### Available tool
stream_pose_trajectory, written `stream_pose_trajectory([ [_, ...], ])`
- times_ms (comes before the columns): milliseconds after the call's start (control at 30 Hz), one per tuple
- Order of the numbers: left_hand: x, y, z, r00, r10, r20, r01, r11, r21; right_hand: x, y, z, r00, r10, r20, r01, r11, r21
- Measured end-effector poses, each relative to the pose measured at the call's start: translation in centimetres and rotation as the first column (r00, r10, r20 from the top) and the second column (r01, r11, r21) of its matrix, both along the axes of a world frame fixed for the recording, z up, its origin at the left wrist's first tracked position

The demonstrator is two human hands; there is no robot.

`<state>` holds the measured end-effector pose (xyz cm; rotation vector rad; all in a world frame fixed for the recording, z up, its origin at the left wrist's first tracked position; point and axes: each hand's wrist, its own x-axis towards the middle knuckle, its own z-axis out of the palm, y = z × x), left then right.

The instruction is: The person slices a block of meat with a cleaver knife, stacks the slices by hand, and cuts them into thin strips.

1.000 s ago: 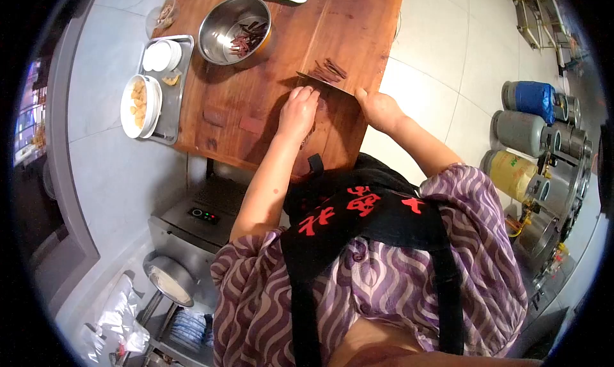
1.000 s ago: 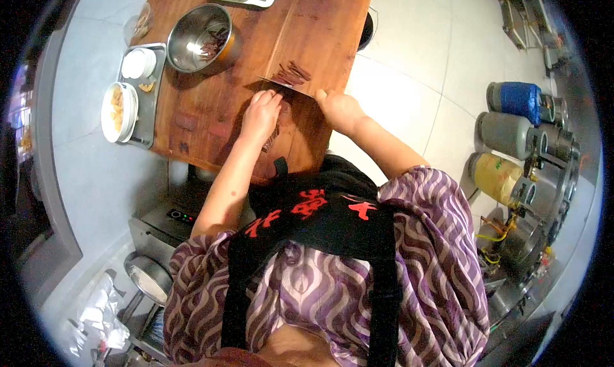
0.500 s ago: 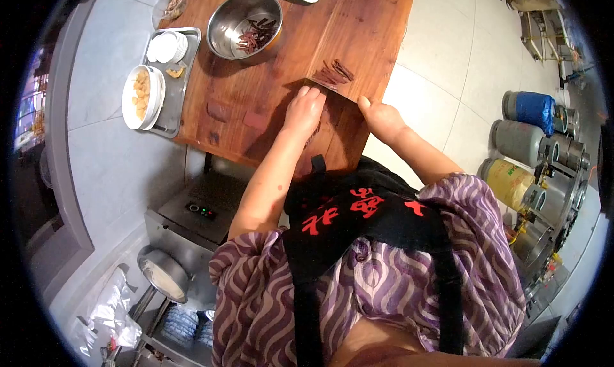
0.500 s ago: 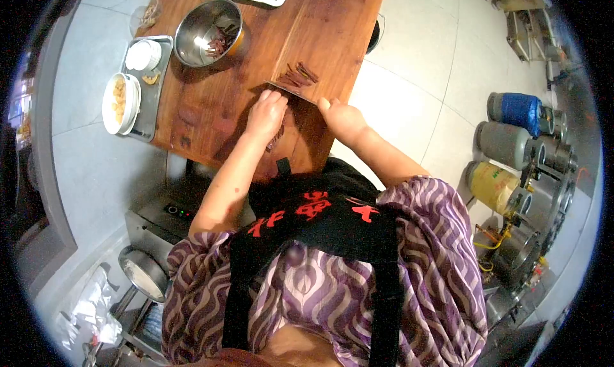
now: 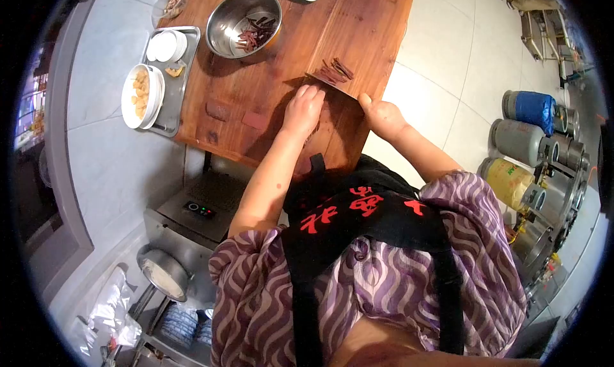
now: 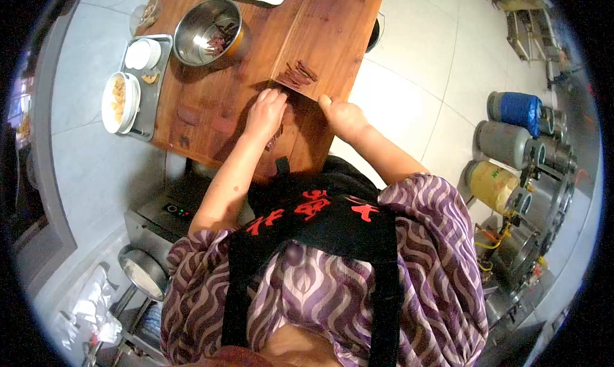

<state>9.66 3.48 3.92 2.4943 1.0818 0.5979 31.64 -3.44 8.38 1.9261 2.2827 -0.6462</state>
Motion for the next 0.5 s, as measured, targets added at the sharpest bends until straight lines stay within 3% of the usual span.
stream_pose_trajectory([
  [67, 0.3, 0.1, -0.3, 0.995, 0.020, 0.099, -0.027, 0.997, 0.067, 0.2, 0.2, 0.5, 1.000, 0.006, 0.007, -0.005, 1.000, -0.012],
  [167, -0.4, 0.1, -0.5, 0.981, 0.000, -0.193, -0.027, 0.990, -0.137, -0.5, 0.0, 1.7, 0.999, 0.039, 0.026, -0.037, 0.998, -0.055],
  [300, 0.0, 0.3, 0.3, 0.996, 0.016, -0.082, -0.024, 0.995, -0.095, -0.5, -0.3, -0.4, 1.000, 0.028, 0.008, -0.028, 0.998, 0.062],
  [467, 0.1, -0.1, -0.2, 0.998, 0.036, 0.061, -0.036, 0.999, 0.005, 0.2, 0.3, 0.4, 1.000, 0.012, -0.014, -0.012, 1.000, -0.016],
  [500, 0.1, 0.1, 0.0, 0.999, 0.036, -0.023, -0.038, 0.998, -0.052, 0.2, 0.3, 0.8, 1.000, 0.013, -0.013, -0.014, 1.000, -0.021],
])
